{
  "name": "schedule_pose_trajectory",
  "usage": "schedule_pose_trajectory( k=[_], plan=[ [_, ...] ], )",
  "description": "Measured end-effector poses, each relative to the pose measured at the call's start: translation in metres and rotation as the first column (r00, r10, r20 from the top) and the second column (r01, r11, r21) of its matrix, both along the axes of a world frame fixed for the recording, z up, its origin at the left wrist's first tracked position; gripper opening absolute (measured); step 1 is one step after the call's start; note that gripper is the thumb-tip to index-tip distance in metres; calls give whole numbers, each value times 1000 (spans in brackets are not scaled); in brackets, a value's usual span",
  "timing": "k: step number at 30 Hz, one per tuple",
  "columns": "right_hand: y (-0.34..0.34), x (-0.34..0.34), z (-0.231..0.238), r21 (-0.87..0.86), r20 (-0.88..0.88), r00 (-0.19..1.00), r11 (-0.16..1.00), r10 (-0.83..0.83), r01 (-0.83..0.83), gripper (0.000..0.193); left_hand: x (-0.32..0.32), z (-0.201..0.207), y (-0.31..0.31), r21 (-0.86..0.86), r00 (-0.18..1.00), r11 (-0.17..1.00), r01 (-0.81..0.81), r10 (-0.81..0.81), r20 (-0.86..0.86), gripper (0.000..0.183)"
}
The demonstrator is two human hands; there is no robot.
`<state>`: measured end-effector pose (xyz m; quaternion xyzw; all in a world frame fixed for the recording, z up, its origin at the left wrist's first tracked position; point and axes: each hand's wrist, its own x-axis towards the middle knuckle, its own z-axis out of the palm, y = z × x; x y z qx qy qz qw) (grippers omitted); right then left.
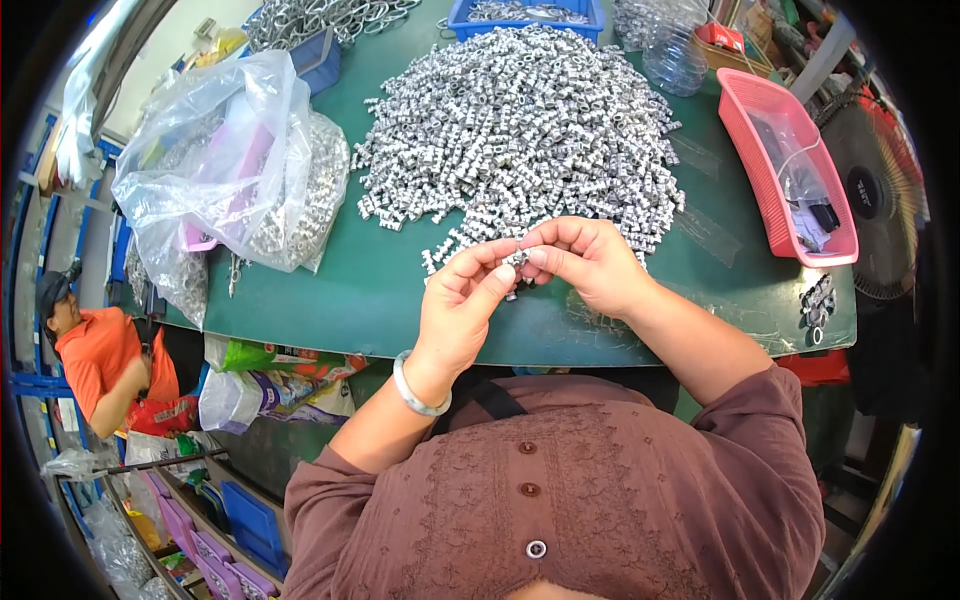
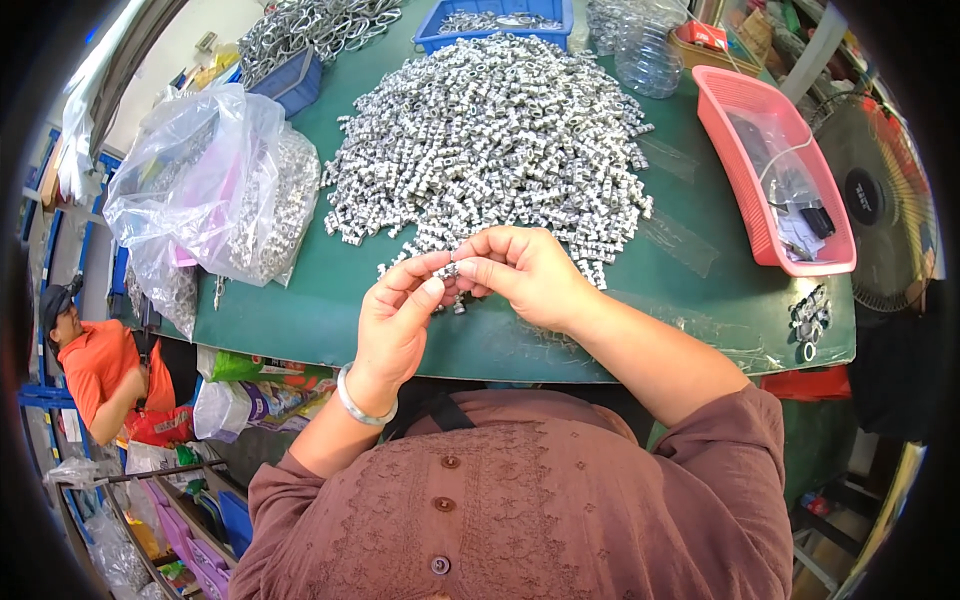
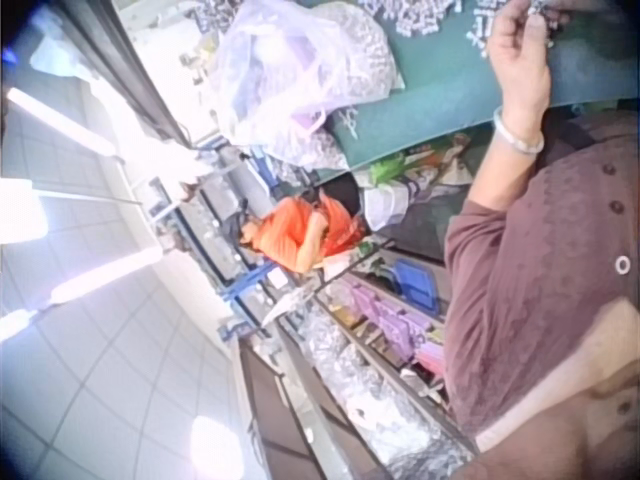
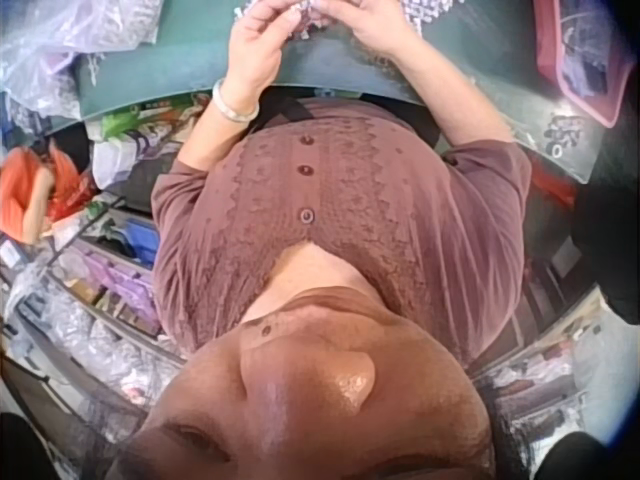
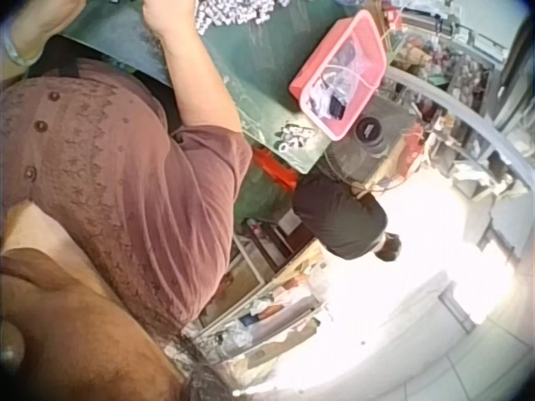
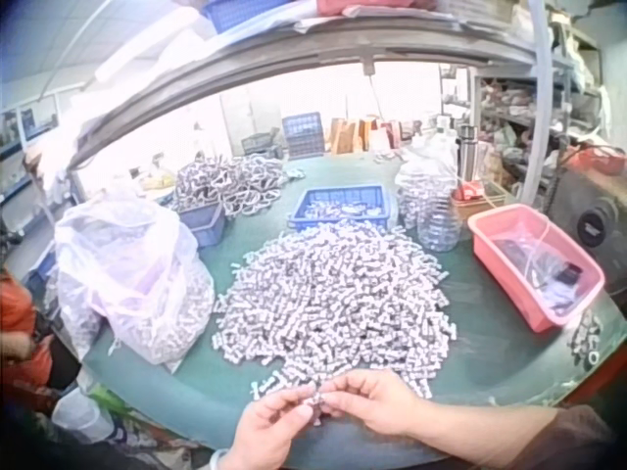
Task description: The person picks up small T-shaped metal components from a large pile on a green workbench, turning them over in their hands and holding several at once.
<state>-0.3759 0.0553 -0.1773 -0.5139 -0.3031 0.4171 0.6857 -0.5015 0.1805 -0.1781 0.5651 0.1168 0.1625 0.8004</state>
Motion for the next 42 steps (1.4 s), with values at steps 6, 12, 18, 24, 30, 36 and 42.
schedule_pose_trajectory(
  k=[6,12,18,24,30,36,42],
  plan=[
    [0,3,-5,39,326,943,997,-72,62,13,1,-8,6,-286,1000,958,13,-16,-7,19],
    [-1,21,-9,52,976,197,972,-98,227,15,0,-12,8,-480,996,873,86,-87,21,18],
    [2,16,-15,-85,995,68,958,69,275,18,-5,-15,15,-551,995,828,103,-84,60,19],
    [6,15,-18,-80,996,62,938,62,337,16,-9,-10,21,-557,998,831,-7,-30,-58,20],
    [8,16,-19,-80,996,53,928,65,364,9,-9,-14,18,-440,995,897,-33,-12,-98,18],
    [4,18,-10,58,850,517,994,-100,96,7,-4,-7,8,-249,991,967,-47,14,-135,22],
    [3,12,-8,140,749,651,990,-125,29,7,-1,-4,-2,52,998,999,-15,18,-58,25]
  ],
)
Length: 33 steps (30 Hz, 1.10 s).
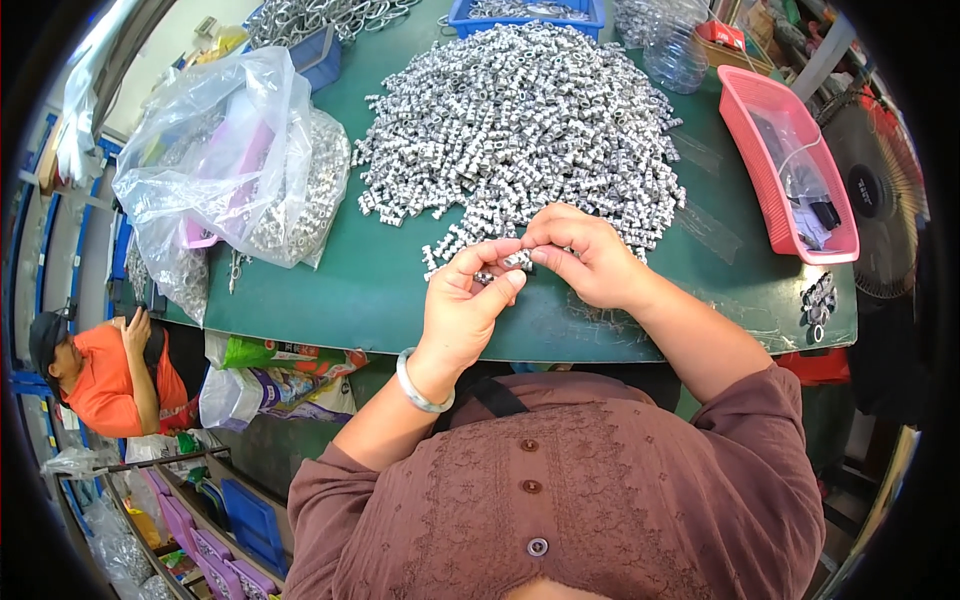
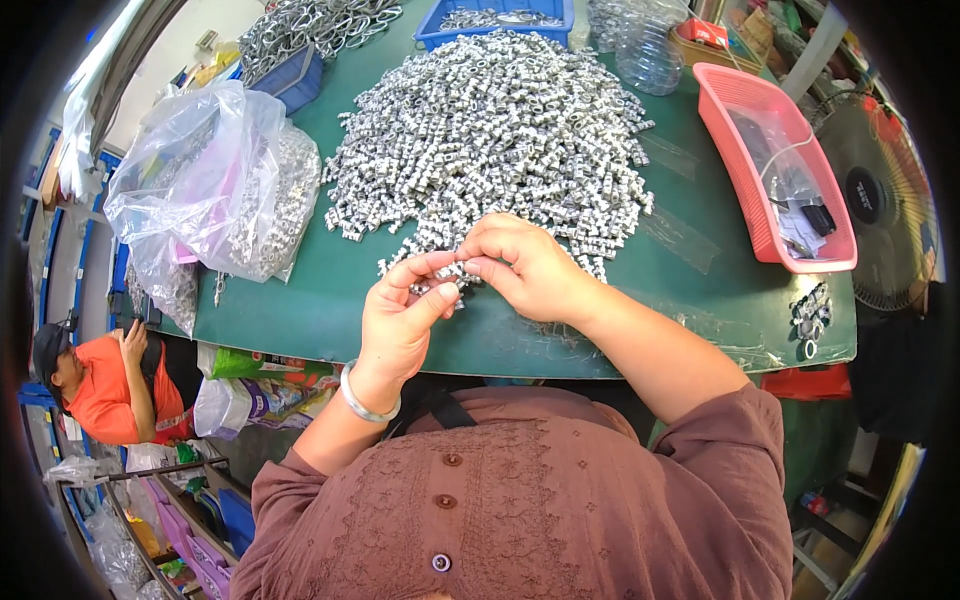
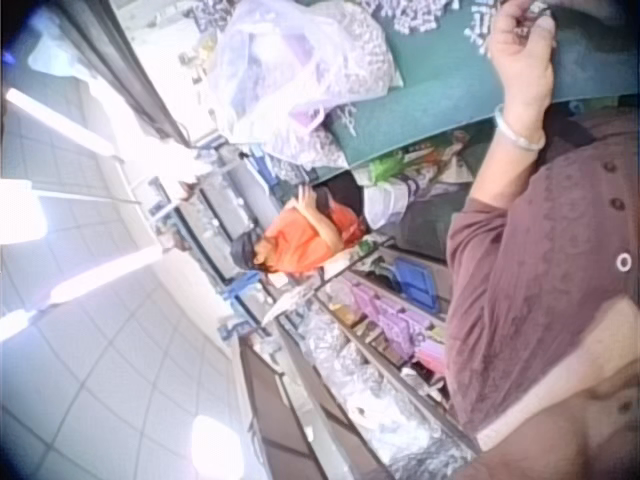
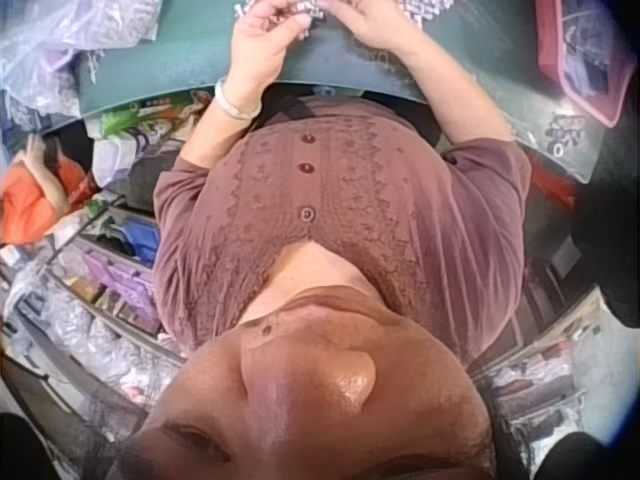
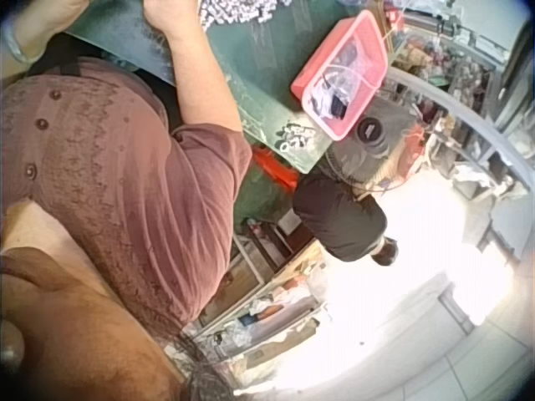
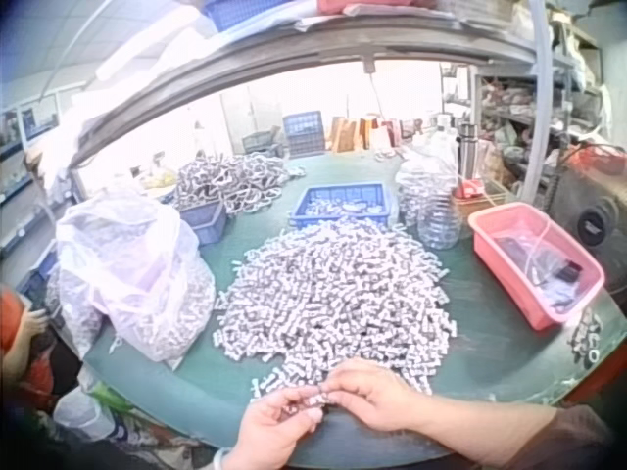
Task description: The person picks up small T-shaped metal components from a large pile on a green workbench, turning them over in their hands and holding several at once.
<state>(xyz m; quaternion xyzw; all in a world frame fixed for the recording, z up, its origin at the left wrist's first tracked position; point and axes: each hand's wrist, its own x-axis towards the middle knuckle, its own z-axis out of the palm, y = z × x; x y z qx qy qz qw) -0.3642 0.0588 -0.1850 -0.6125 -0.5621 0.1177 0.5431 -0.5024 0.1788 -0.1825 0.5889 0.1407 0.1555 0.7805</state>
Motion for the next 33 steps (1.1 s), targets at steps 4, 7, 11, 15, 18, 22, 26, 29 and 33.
schedule_pose_trajectory(
  k=[4,7,11,15,18,22,26,29,33],
  plan=[
    [-1,-2,3,1,-7,1000,1000,26,-26,8,0,-2,2,-2,1000,1000,-8,8,17,22],
    [-1,1,2,-35,237,970,997,-55,65,14,1,-4,7,-360,1000,933,-15,22,17,17],
    [-4,-1,-4,-172,473,880,973,-53,151,20,-1,-8,13,-611,997,789,71,-43,61,17],
    [-1,-4,-8,-230,578,815,950,-41,212,21,-2,-10,16,-723,987,672,158,-100,123,17],
    [0,-5,-11,-238,590,806,944,-48,231,18,-2,-11,17,-750,984,637,179,-109,142,16],
    [1,-6,-10,-217,635,768,935,-83,281,11,-2,-6,20,-743,996,664,89,-62,64,15],
    [1,-5,-10,-199,639,766,945,-77,261,7,-5,-15,26,-765,999,643,43,-17,42,16],
    [0,0,-9,-181,488,867,959,-104,216,5,-6,-13,26,-738,999,674,35,-18,30,16],
    [0,6,-6,-97,238,968,989,-84,110,5,-7,-11,23,-646,999,763,-33,20,-26,17]
  ],
)
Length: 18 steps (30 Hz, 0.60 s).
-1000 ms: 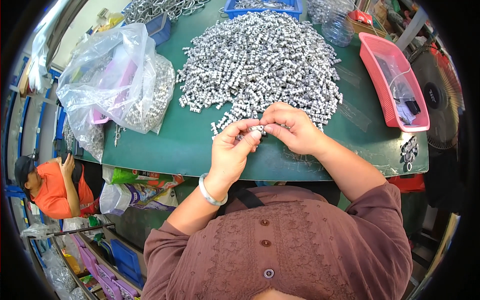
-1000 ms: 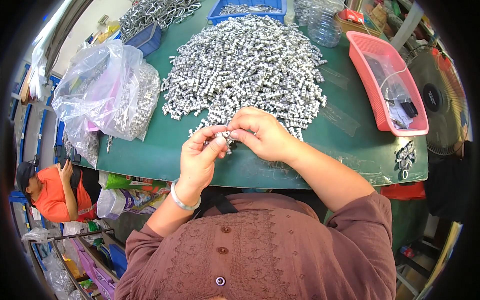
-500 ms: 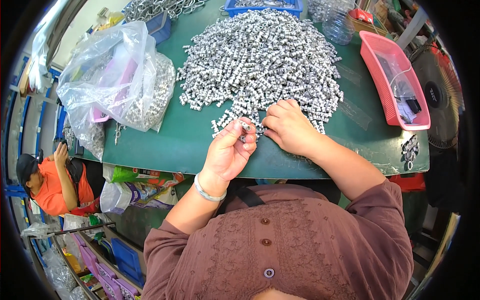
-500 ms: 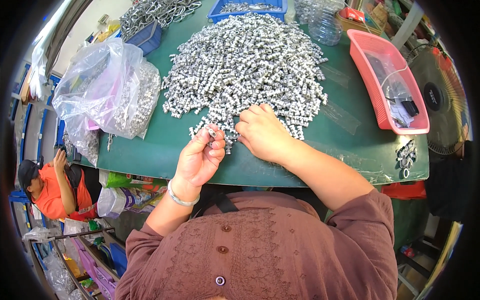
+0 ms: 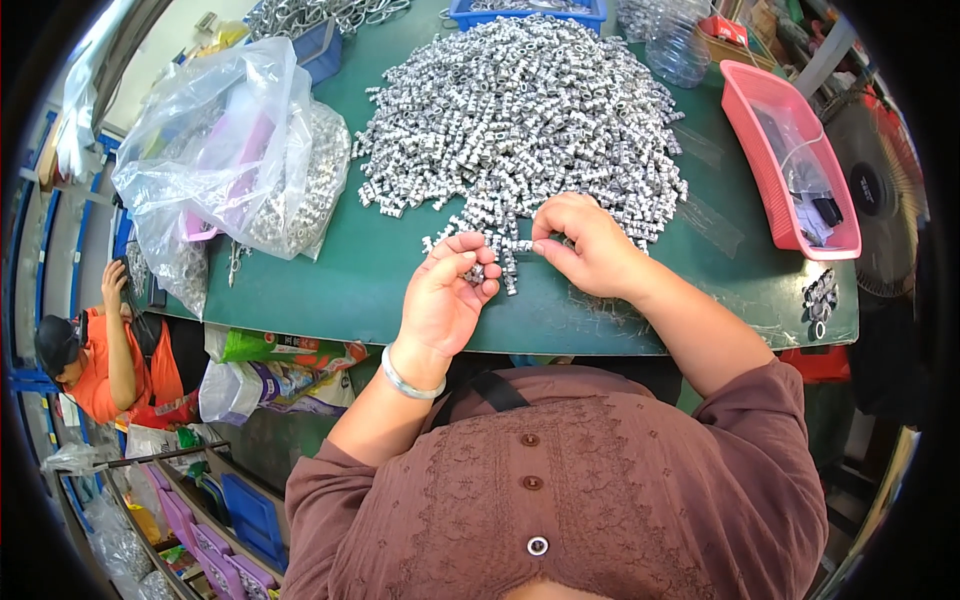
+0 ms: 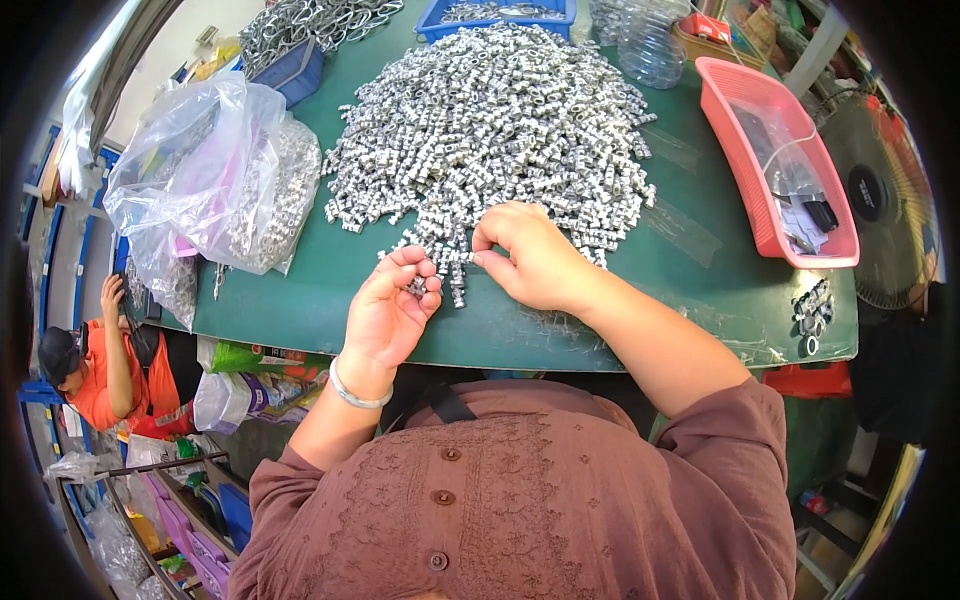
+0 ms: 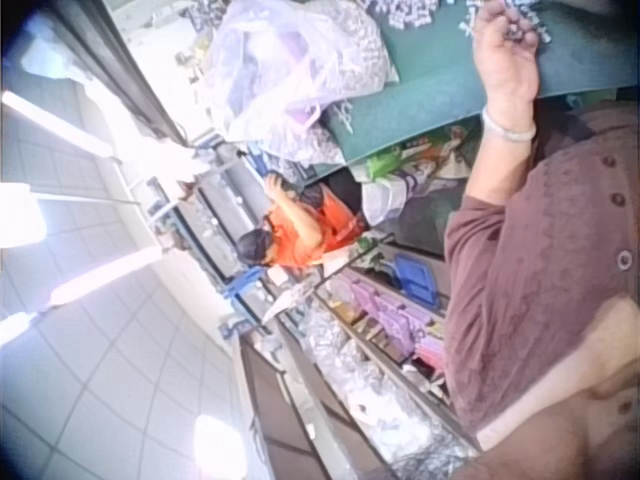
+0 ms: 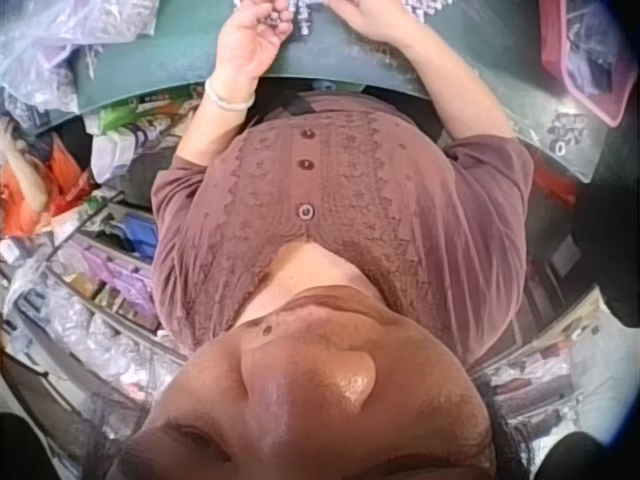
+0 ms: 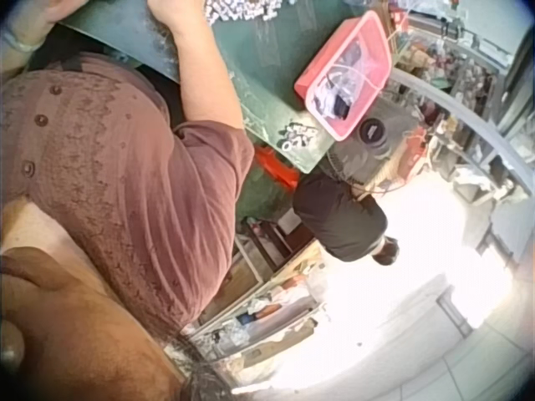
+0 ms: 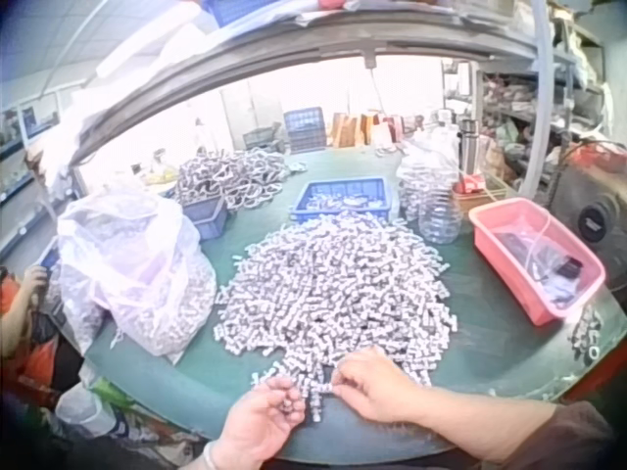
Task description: The person picks up small T-shaped metal components from a large pile on a green workbench, turning them over in their hands and holding several at once.
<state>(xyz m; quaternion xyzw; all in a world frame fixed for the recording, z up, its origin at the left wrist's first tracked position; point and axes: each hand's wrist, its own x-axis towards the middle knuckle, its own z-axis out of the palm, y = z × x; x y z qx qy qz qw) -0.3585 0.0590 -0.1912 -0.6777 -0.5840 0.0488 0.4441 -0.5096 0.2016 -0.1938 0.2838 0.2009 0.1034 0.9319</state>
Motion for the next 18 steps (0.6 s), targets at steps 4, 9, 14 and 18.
schedule_pose_trajectory(
  k=[4,9,14,18],
  plan=[
    [-1,-8,1,-3,-570,821,999,35,-44,7,1,9,-11,210,994,976,60,-40,-98,13],
    [-2,-12,10,151,-229,966,985,122,-89,11,1,10,-14,271,988,952,144,-121,-98,14],
    [-1,-14,10,189,-180,977,979,111,-76,14,4,13,-19,292,996,953,84,-76,-38,19],
    [-2,-15,10,185,-190,978,981,90,-54,16,3,10,-23,320,999,946,46,-52,9,21]
  ],
)
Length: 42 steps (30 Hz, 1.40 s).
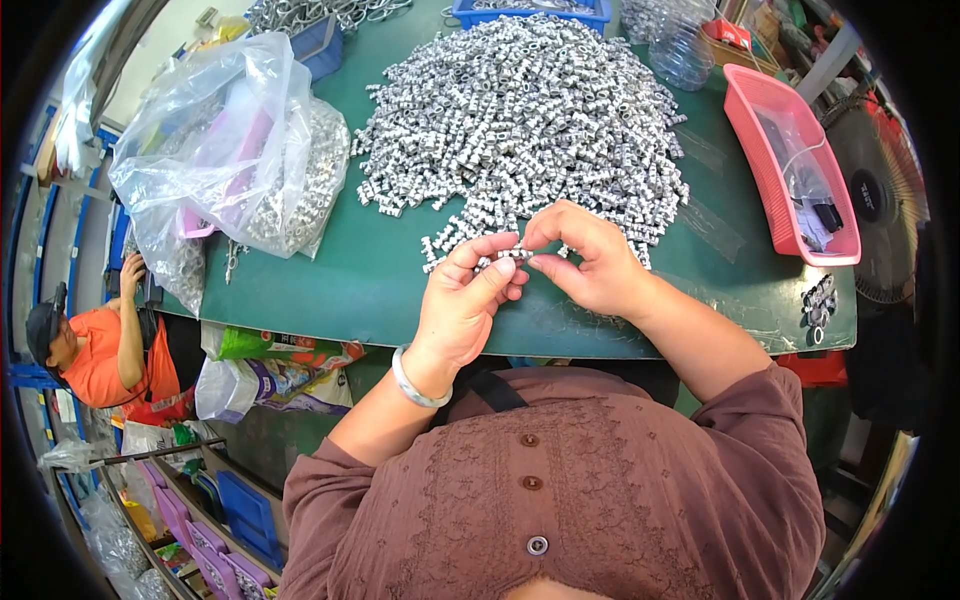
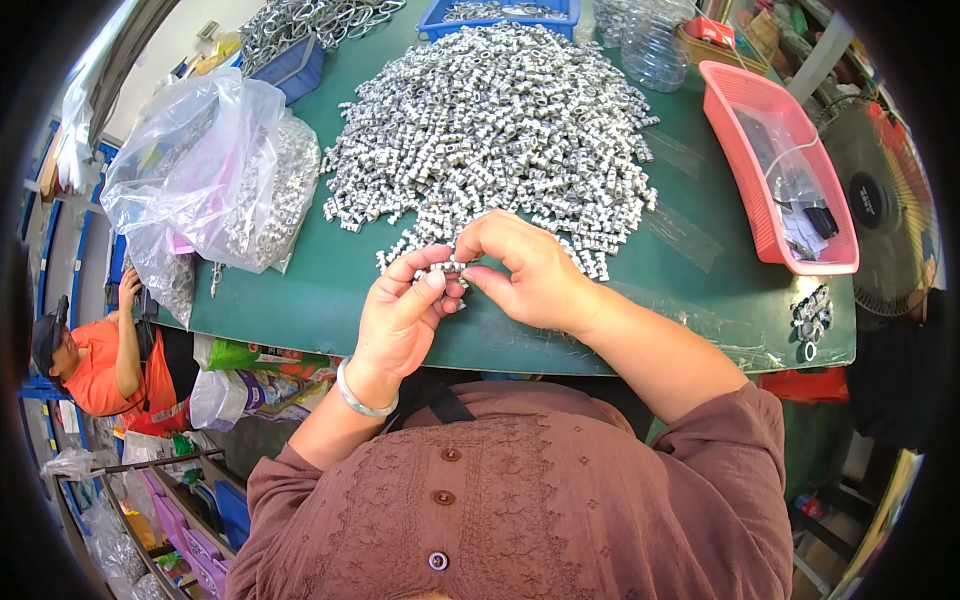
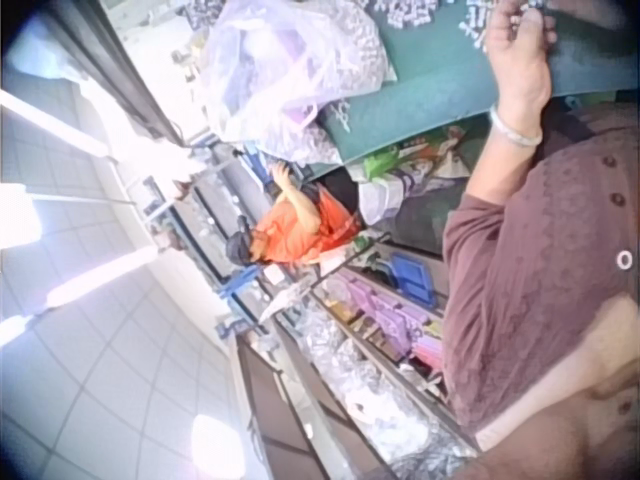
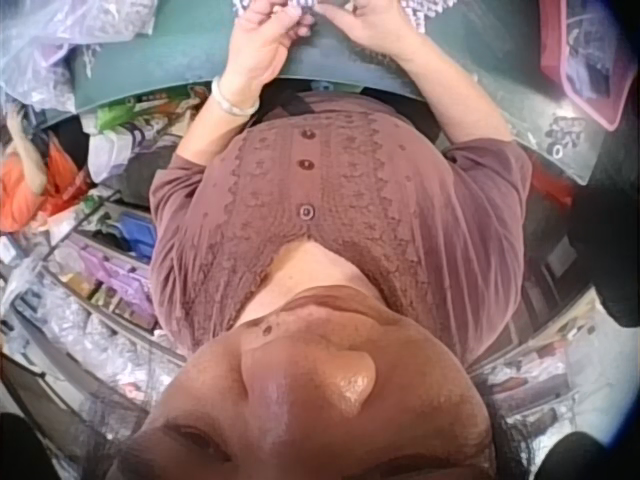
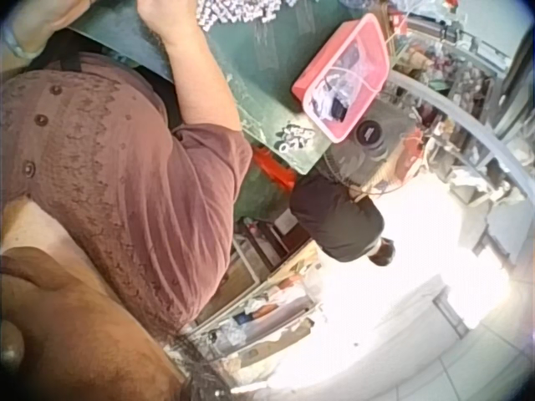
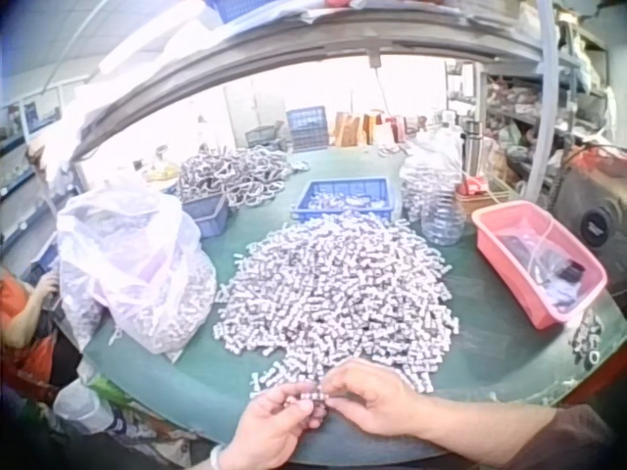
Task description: The person picks up small T-shaped metal components from a large pile on a green workbench, turning them over in their hands and holding several at once.
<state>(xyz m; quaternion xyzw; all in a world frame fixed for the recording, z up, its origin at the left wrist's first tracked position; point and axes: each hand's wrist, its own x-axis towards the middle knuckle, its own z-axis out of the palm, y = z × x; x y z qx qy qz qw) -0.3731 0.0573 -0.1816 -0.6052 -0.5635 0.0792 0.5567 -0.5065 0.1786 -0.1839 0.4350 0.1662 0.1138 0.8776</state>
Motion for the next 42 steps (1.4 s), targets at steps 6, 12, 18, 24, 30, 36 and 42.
schedule_pose_trajectory(
  k=[6,12,18,24,30,36,42],
  plan=[
    [0,2,3,-14,9,1000,1000,4,-4,25,0,-13,8,-92,994,995,40,-30,103,18],
    [0,11,-15,-234,451,882,935,-138,266,27,-1,-17,12,-244,984,962,120,-83,157,15],
    [4,5,-15,-288,526,843,908,-115,304,16,-2,-16,17,-323,983,940,111,-56,173,14],
    [8,6,-18,-226,522,841,928,-141,295,14,-5,-8,20,-364,999,931,-15,24,21,14],
    [8,8,-6,-54,290,948,987,-131,152,13,-8,-12,20,-167,998,985,-52,47,-38,16],
    [8,2,-2,39,212,975,997,-66,59,15,-6,-6,10,-72,990,997,35,-45,-135,18],
    [5,1,1,87,191,981,996,-39,23,21,-2,-5,3,23,999,999,-41,41,-32,16]
  ],
)
